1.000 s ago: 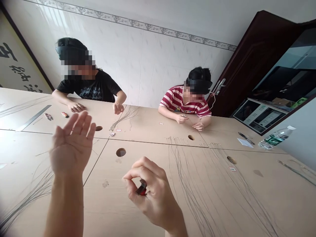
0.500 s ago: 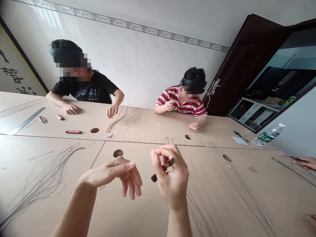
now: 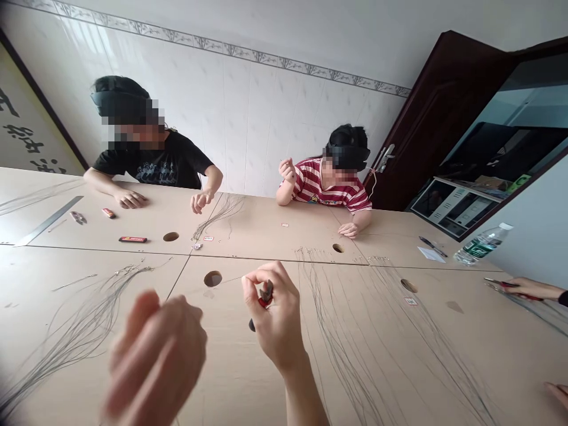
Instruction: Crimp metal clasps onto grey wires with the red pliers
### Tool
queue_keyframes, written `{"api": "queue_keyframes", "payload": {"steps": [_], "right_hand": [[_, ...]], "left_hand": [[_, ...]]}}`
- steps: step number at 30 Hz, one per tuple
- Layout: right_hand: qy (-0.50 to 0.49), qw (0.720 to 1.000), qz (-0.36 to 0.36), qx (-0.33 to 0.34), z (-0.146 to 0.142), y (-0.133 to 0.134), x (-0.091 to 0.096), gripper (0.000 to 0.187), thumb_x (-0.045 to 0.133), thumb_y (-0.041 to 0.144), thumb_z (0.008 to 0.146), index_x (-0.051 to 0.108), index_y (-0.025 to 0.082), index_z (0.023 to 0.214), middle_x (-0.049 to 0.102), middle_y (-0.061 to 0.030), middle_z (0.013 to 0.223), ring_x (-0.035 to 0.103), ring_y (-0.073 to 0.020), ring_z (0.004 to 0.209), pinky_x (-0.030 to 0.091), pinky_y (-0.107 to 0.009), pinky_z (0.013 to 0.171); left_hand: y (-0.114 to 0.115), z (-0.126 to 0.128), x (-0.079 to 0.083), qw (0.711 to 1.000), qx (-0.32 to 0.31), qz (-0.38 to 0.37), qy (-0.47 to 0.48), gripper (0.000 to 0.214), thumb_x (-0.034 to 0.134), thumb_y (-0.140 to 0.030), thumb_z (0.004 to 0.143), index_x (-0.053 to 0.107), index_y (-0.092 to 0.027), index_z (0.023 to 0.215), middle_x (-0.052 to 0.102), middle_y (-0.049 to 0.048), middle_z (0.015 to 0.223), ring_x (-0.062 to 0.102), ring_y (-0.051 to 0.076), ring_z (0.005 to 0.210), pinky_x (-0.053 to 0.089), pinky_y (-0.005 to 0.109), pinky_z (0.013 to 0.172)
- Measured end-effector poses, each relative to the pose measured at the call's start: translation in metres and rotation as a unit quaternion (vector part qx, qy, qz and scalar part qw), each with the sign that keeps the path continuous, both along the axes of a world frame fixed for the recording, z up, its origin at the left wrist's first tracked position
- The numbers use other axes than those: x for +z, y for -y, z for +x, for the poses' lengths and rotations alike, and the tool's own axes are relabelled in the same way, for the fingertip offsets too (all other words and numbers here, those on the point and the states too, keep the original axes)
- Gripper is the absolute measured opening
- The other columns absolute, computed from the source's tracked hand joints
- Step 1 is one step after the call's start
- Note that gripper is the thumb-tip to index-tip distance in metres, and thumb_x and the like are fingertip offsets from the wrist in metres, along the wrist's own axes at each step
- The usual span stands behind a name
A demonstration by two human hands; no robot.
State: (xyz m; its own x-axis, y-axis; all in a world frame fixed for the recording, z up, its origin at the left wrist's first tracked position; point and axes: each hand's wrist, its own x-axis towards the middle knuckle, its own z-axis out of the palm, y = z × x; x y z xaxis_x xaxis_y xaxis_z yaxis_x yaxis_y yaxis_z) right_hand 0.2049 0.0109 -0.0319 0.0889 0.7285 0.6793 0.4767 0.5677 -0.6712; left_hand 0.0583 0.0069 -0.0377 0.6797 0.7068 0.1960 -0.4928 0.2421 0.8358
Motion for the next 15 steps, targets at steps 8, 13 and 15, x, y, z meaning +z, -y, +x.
{"api": "queue_keyframes", "payload": {"steps": [8,13,15], "right_hand": [[0.011,0.999,-0.013,0.042,-0.011,-0.002,-0.002,0.017,0.055,0.012,0.089,0.055,0.02,0.074,0.052,0.0028,0.076,0.043,-0.0073,0.056,0.039,-0.019,0.051],[0.001,1.0,-0.015,0.025,-0.01,-0.002,-0.002,0.018,0.056,0.014,0.09,0.053,0.021,0.073,0.052,0.0028,0.076,0.042,-0.0075,0.056,0.039,-0.02,0.052],[0.002,1.0,-0.012,0.027,-0.009,-0.002,-0.001,0.018,0.055,0.014,0.09,0.054,0.021,0.075,0.052,0.0028,0.076,0.042,-0.0077,0.056,0.039,-0.02,0.052]], "left_hand": [[-0.026,-0.029,0.039,0.915,0.357,-0.04,0.186,0.034,0.04,-0.045,0.099,0.073,-0.042,0.095,0.061,-0.0154,0.134,0.055,0.011,0.126,0.057,0.012,0.075],[0.0,-0.021,0.043,0.942,0.331,-0.03,0.05,0.041,0.035,-0.064,0.093,0.057,-0.051,0.126,0.056,-0.0086,0.141,0.062,0.021,0.118,0.063,0.024,0.061],[0.007,-0.016,0.046,0.951,0.307,-0.01,0.044,0.043,0.032,-0.067,0.092,0.053,-0.057,0.128,0.049,-0.0116,0.147,0.06,0.023,0.121,0.064,0.033,0.074]]}}
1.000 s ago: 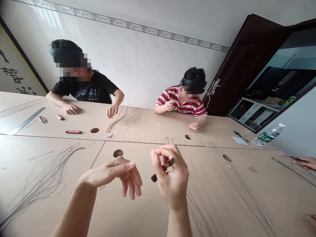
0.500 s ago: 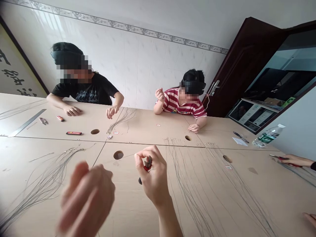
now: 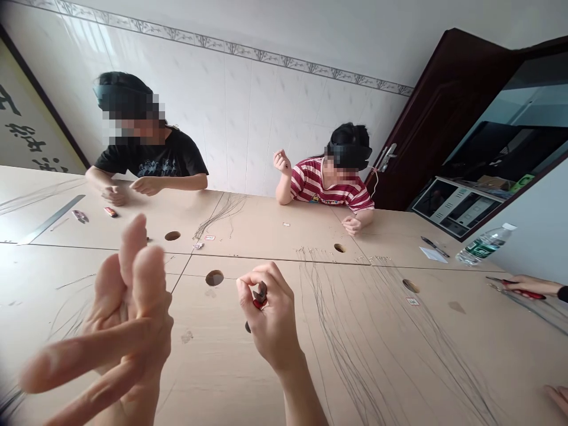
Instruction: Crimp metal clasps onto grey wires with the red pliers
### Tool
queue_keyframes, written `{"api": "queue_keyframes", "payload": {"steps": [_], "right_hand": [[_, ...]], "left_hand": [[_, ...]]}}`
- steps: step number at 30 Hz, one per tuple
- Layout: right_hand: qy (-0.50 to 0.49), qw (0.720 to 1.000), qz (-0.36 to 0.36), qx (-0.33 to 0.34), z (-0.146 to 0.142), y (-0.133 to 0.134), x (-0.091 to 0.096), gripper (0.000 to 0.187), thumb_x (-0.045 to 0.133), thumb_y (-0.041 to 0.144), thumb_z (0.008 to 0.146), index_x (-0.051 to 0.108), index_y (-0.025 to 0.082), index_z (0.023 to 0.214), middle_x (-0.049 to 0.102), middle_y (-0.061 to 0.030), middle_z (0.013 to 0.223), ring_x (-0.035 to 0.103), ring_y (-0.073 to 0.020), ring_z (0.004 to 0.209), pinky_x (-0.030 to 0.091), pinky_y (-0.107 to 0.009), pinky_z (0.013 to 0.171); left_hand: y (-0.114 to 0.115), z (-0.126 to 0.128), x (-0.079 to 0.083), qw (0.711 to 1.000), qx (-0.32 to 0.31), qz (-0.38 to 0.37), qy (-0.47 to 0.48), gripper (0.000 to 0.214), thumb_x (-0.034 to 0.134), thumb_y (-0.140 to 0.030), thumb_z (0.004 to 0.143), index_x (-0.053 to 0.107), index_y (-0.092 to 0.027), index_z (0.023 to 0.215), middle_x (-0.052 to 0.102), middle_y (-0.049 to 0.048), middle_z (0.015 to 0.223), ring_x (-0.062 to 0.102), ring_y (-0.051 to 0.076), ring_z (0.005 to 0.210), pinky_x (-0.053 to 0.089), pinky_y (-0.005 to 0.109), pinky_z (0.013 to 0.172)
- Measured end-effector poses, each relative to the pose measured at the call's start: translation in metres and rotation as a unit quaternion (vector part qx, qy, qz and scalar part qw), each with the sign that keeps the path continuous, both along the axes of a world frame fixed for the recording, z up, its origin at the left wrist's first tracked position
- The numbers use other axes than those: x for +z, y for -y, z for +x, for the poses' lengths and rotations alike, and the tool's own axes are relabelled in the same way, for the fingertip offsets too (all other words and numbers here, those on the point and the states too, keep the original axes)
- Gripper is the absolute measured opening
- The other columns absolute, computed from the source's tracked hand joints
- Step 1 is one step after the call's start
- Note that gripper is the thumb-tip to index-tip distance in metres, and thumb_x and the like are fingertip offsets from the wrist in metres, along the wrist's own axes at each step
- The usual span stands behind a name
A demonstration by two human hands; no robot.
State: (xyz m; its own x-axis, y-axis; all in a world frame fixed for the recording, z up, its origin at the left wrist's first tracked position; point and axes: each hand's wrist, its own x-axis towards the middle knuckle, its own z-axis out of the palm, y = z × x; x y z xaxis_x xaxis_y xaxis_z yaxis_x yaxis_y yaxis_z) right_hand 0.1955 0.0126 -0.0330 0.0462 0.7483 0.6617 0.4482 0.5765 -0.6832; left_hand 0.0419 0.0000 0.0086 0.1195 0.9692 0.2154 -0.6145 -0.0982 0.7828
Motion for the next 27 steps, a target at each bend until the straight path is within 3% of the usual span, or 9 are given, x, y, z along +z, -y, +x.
{"api": "queue_keyframes", "payload": {"steps": [3,6,12,16,21,24,27], "right_hand": [[0.006,1.0,0.002,0.018,0.0,0.002,0.001,0.016,0.054,0.013,0.091,0.054,0.021,0.076,0.051,0.0026,0.076,0.043,-0.008,0.057,0.039,-0.02,0.052],[0.006,0.999,-0.004,0.038,-0.002,0.005,0.002,0.016,0.054,0.014,0.091,0.054,0.021,0.077,0.052,0.0021,0.078,0.045,-0.0079,0.058,0.04,-0.02,0.053],[0.002,0.997,-0.006,0.073,-0.006,0.007,0.002,0.014,0.055,0.014,0.091,0.056,0.021,0.079,0.053,0.001,0.077,0.046,-0.0088,0.059,0.041,-0.02,0.05],[0.014,0.996,0.007,0.087,-0.006,0.009,0.004,0.012,0.055,0.011,0.091,0.056,0.02,0.082,0.054,0.0002,0.079,0.048,-0.009,0.063,0.042,-0.02,0.051],[0.029,0.995,0.026,0.088,-0.004,0.013,0.005,0.012,0.057,0.009,0.09,0.057,0.02,0.085,0.054,0.0002,0.081,0.048,-0.0081,0.062,0.041,-0.019,0.051],[0.039,0.994,0.029,0.094,-0.004,0.014,0.006,0.012,0.057,0.009,0.09,0.057,0.02,0.086,0.054,0.0001,0.08,0.048,-0.0089,0.063,0.042,-0.02,0.052],[0.045,0.995,0.023,0.09,-0.003,0.014,0.006,0.013,0.056,0.009,0.091,0.057,0.021,0.087,0.055,-0.0002,0.082,0.048,-0.0096,0.064,0.042,-0.022,0.053]], "left_hand": [[-0.002,0.001,0.003,0.997,0.002,0.052,0.05,0.041,0.03,-0.065,0.094,0.048,-0.061,0.13,0.044,-0.0139,0.15,0.044,0.027,0.137,0.052,0.046,0.099],[-0.011,-0.005,0.004,0.987,0.026,0.111,0.11,0.039,0.028,-0.055,0.099,0.047,-0.06,0.132,0.05,-0.01,0.147,0.034,0.026,0.143,0.038,0.052,0.111],[-0.02,-0.016,0.005,0.988,0.048,0.085,0.116,0.048,0.022,-0.041,0.103,0.05,-0.027,0.139,0.051,0.0077,0.147,0.043,0.022,0.139,0.036,0.041,0.114],[-0.027,-0.01,0.004,0.987,0.081,0.09,0.11,0.043,0.028,-0.044,0.102,0.059,-0.032,0.129,0.05,0.0045,0.148,0.04,0.027,0.14,0.033,0.048,0.116],[-0.039,0.002,-0.004,0.985,0.133,0.078,0.07,0.043,0.034,-0.043,0.101,0.071,-0.028,0.115,0.05,0.0011,0.148,0.039,0.024,0.141,0.031,0.039,0.118],[-0.041,0.008,-0.011,0.99,0.126,0.067,-0.018,0.038,0.04,-0.042,0.1,0.073,-0.024,0.109,0.055,0.0029,0.143,0.048,0.023,0.134,0.038,0.036,0.113],[-0.039,0.008,-0.014,0.966,0.087,0.089,-0.224,0.037,0.043,-0.043,0.099,0.072,-0.02,0.105,0.064,0.007,0.13,0.057,0.022,0.121,0.047,0.034,0.102]]}}
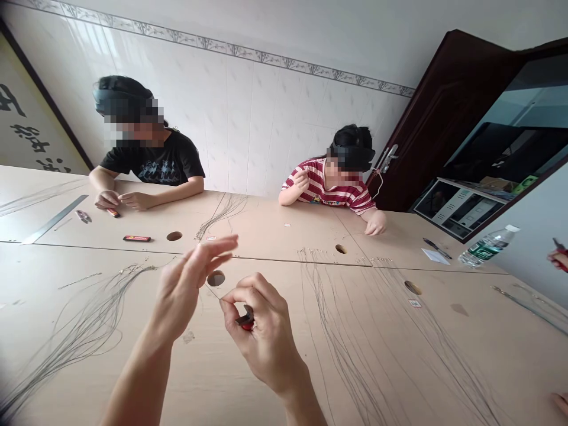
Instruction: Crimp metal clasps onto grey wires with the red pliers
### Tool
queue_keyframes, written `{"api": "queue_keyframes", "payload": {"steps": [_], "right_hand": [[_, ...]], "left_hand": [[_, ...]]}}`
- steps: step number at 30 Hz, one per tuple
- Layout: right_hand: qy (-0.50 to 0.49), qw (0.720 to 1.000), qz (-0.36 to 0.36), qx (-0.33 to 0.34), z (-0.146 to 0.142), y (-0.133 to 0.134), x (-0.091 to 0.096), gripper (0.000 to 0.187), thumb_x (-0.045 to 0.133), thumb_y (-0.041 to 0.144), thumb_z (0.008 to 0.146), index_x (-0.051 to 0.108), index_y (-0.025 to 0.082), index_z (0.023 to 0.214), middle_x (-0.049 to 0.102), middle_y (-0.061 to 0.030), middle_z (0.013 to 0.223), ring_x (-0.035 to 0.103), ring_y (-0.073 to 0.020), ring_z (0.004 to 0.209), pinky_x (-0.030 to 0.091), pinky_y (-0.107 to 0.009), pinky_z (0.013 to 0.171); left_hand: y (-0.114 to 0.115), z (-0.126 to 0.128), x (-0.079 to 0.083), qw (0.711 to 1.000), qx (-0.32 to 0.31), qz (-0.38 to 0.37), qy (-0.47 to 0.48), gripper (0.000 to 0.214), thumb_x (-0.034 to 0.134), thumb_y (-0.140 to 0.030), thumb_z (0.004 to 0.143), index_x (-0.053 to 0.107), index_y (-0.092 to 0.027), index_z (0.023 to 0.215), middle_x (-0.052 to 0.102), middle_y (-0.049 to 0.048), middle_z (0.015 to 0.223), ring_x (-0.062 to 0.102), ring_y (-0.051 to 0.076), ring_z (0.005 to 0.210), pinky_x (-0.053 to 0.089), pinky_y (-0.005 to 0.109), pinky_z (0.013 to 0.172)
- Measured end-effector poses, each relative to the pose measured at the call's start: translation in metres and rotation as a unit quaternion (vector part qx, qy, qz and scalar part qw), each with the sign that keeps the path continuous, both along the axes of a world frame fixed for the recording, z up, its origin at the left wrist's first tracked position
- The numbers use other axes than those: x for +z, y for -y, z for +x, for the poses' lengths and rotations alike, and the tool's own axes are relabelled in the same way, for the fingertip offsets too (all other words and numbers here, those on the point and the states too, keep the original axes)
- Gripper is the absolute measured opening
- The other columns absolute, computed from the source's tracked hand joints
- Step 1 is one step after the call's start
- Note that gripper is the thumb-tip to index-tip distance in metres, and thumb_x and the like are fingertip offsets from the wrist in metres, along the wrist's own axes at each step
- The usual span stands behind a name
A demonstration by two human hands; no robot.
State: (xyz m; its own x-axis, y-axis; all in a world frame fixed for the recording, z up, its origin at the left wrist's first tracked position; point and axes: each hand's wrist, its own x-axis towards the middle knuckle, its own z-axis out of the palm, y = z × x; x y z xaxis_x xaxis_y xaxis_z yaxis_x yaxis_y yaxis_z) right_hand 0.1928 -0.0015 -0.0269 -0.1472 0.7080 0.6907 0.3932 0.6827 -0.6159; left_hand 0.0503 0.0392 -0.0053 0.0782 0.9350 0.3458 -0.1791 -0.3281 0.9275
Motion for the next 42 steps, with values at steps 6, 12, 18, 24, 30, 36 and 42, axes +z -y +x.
{"api": "queue_keyframes", "payload": {"steps": [6,12,18,24,30,36,42], "right_hand": [[-0.019,0.999,-0.005,-0.039,0.008,-0.003,0.002,0.014,0.057,0.012,0.092,0.056,0.021,0.082,0.055,0.0012,0.08,0.046,-0.0089,0.061,0.04,-0.022,0.053],[-0.025,0.998,-0.013,-0.056,0.014,-0.005,0.001,0.017,0.058,0.012,0.092,0.055,0.021,0.078,0.053,0.0029,0.076,0.045,-0.008,0.061,0.039,-0.021,0.054],[-0.016,0.998,-0.01,-0.065,0.015,-0.006,0.002,0.018,0.058,0.015,0.093,0.053,0.02,0.076,0.051,0.0027,0.074,0.045,-0.0087,0.061,0.039,-0.022,0.054],[-0.018,0.998,-0.004,-0.061,0.014,-0.005,0.004,0.017,0.06,0.015,0.092,0.055,0.021,0.076,0.053,0.0025,0.072,0.047,-0.009,0.06,0.041,-0.021,0.052],[-0.023,0.998,-0.01,-0.062,0.014,-0.006,0.003,0.017,0.061,0.016,0.091,0.057,0.021,0.075,0.054,0.0027,0.072,0.048,-0.0088,0.059,0.042,-0.021,0.051],[-0.025,0.998,-0.013,-0.057,0.013,-0.005,0.001,0.015,0.061,0.017,0.092,0.058,0.022,0.078,0.053,0.0026,0.073,0.051,-0.0092,0.06,0.045,-0.021,0.052],[-0.012,0.998,0.001,-0.059,0.014,-0.005,0.002,0.014,0.06,0.017,0.092,0.059,0.022,0.079,0.054,0.0015,0.072,0.053,-0.0105,0.062,0.046,-0.023,0.054]], "left_hand": [[0.007,-0.003,0.003,0.961,-0.063,0.036,-0.268,0.045,0.033,-0.045,0.101,0.069,-0.02,0.09,0.059,-0.0001,0.071,0.052,0.013,0.065,0.044,0.025,0.066],[0.01,-0.003,0.002,0.956,-0.087,0.033,-0.278,0.041,0.034,-0.041,0.101,0.066,-0.019,0.088,0.057,0.0,0.071,0.047,0.013,0.064,0.04,0.024,0.06],[0.011,-0.008,-0.001,0.959,-0.088,0.003,-0.27,0.015,0.048,-0.025,0.093,0.062,-0.019,0.09,0.06,-0.0008,0.074,0.048,0.011,0.065,0.038,0.022,0.055],[0.009,-0.011,0.003,0.955,-0.087,0.018,-0.283,0.014,0.051,-0.023,0.09,0.061,-0.018,0.083,0.057,-0.0022,0.067,0.046,0.01,0.06,0.037,0.022,0.052],[0.009,-0.013,-0.001,0.958,-0.071,0.025,-0.277,0.013,0.052,-0.025,0.09,0.06,-0.019,0.083,0.061,-0.001,0.07,0.052,0.011,0.065,0.039,0.022,0.053],[0.01,-0.011,0.001,0.958,-0.082,0.022,-0.273,0.013,0.048,-0.022,0.089,0.057,-0.019,0.08,0.058,-0.002,0.068,0.05,0.011,0.063,0.04,0.022,0.055],[0.01,-0.011,0.004,0.958,-0.093,-0.002,-0.273,0.015,0.048,-0.023,0.089,0.055,-0.019,0.076,0.051,-0.0035,0.064,0.042,0.009,0.057,0.034,0.02,0.049]]}}
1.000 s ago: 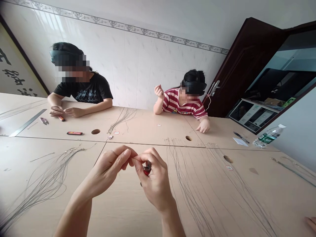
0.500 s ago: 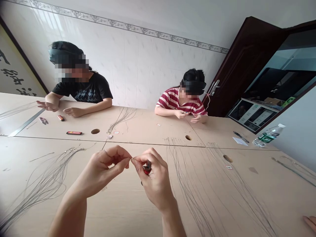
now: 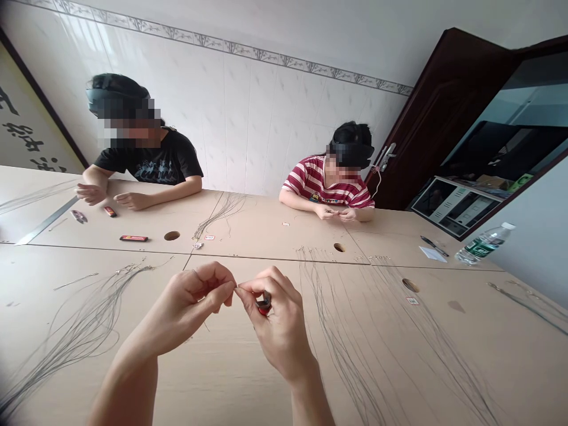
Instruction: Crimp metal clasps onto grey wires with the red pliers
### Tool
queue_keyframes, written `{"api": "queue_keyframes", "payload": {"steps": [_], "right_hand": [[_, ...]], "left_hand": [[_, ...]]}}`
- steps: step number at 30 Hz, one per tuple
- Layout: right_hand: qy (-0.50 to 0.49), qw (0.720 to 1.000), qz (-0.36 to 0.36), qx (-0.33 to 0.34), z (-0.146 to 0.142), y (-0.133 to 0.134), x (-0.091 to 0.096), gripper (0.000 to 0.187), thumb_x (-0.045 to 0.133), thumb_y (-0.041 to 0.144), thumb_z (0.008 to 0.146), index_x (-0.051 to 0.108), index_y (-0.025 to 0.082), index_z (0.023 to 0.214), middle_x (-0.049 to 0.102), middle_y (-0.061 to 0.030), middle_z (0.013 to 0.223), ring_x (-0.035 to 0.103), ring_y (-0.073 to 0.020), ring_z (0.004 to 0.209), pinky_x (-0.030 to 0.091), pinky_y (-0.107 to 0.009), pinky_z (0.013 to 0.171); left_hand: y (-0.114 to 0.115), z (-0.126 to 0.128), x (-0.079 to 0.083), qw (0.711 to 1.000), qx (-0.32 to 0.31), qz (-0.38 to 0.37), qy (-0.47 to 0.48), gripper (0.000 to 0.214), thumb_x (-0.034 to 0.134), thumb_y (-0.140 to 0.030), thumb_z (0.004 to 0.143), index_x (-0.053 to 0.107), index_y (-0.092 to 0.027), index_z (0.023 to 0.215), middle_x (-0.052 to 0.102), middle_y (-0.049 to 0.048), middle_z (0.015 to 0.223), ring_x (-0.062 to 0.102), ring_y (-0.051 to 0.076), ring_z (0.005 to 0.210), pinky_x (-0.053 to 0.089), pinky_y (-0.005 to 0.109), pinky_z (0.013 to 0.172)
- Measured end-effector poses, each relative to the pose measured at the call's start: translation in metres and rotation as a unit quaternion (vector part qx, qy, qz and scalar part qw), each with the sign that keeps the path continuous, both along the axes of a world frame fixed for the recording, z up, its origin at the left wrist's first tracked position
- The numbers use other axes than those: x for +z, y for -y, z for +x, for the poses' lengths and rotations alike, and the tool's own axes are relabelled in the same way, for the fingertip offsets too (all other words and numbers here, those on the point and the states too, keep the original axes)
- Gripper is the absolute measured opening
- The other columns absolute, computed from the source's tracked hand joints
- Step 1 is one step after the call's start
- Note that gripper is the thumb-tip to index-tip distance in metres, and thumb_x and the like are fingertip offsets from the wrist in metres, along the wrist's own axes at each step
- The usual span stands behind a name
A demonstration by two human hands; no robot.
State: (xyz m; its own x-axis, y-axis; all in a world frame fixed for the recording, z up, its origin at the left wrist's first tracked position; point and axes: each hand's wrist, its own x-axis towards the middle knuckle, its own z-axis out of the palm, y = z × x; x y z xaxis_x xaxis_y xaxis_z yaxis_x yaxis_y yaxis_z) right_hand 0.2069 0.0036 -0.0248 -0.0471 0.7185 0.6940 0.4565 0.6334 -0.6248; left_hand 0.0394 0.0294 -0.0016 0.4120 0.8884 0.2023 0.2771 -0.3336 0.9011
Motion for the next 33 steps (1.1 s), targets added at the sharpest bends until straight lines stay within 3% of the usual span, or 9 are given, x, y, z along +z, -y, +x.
{"api": "queue_keyframes", "payload": {"steps": [7,14,20,24,33], "right_hand": [[0.003,1.0,-0.007,-0.005,-0.0004,-0.0015,-0.0013,0.003,0.064,0.02,0.091,0.062,0.022,0.089,0.057,0.0007,0.079,0.05,-0.01,0.061,0.045,-0.023,0.054],[0.002,0.999,-0.032,-0.013,0.0003,-0.0064,-0.0073,0.013,0.06,0.019,0.092,0.062,0.023,0.104,0.056,0.0001,0.09,0.047,-0.0083,0.061,0.045,-0.022,0.056],[-0.016,0.999,-0.044,-0.011,-0.003,-0.0079,-0.0084,0.004,0.06,0.019,0.093,0.062,0.022,0.094,0.056,0.0013,0.086,0.044,-0.0079,0.06,0.042,-0.022,0.056],[-0.023,0.999,-0.046,-0.007,-0.0024,-0.0068,-0.0062,0.015,0.057,0.017,0.094,0.056,0.021,0.079,0.053,0.0026,0.079,0.042,-0.0082,0.06,0.039,-0.021,0.054],[-0.035,0.997,-0.07,0.003,-0.0002,-0.0058,-0.0048,0.018,0.054,0.02,0.095,0.052,0.021,0.077,0.051,0.0026,0.077,0.044,-0.0091,0.062,0.037,-0.022,0.056]], "left_hand": [[-0.0012,-0.001,-0.0032,0.999,0.013,-0.037,0.015,0.016,0.047,-0.027,0.091,0.052,-0.019,0.078,0.054,-0.0021,0.067,0.046,0.011,0.061,0.037,0.021,0.052],[-0.006,-0.0011,-0.0061,0.997,0.061,-0.035,0.018,0.018,0.048,-0.027,0.092,0.05,-0.02,0.076,0.053,-0.0033,0.066,0.042,0.01,0.058,0.033,0.022,0.051],[-0.0052,0.0035,-0.0036,0.997,0.039,-0.062,0.023,0.017,0.048,-0.025,0.092,0.05,-0.02,0.076,0.054,-0.0031,0.068,0.043,0.01,0.059,0.032,0.022,0.051],[-0.005,0.0062,-0.0056,0.997,0.034,-0.061,0.021,0.017,0.048,-0.025,0.091,0.051,-0.019,0.076,0.054,-0.0029,0.067,0.043,0.01,0.058,0.032,0.022,0.05],[-0.0077,0.0077,-0.0083,0.999,0.016,-0.021,0.033,0.01,0.05,-0.019,0.087,0.06,-0.019,0.083,0.06,-0.0022,0.072,0.048,0.01,0.062,0.039,0.022,0.054]]}}
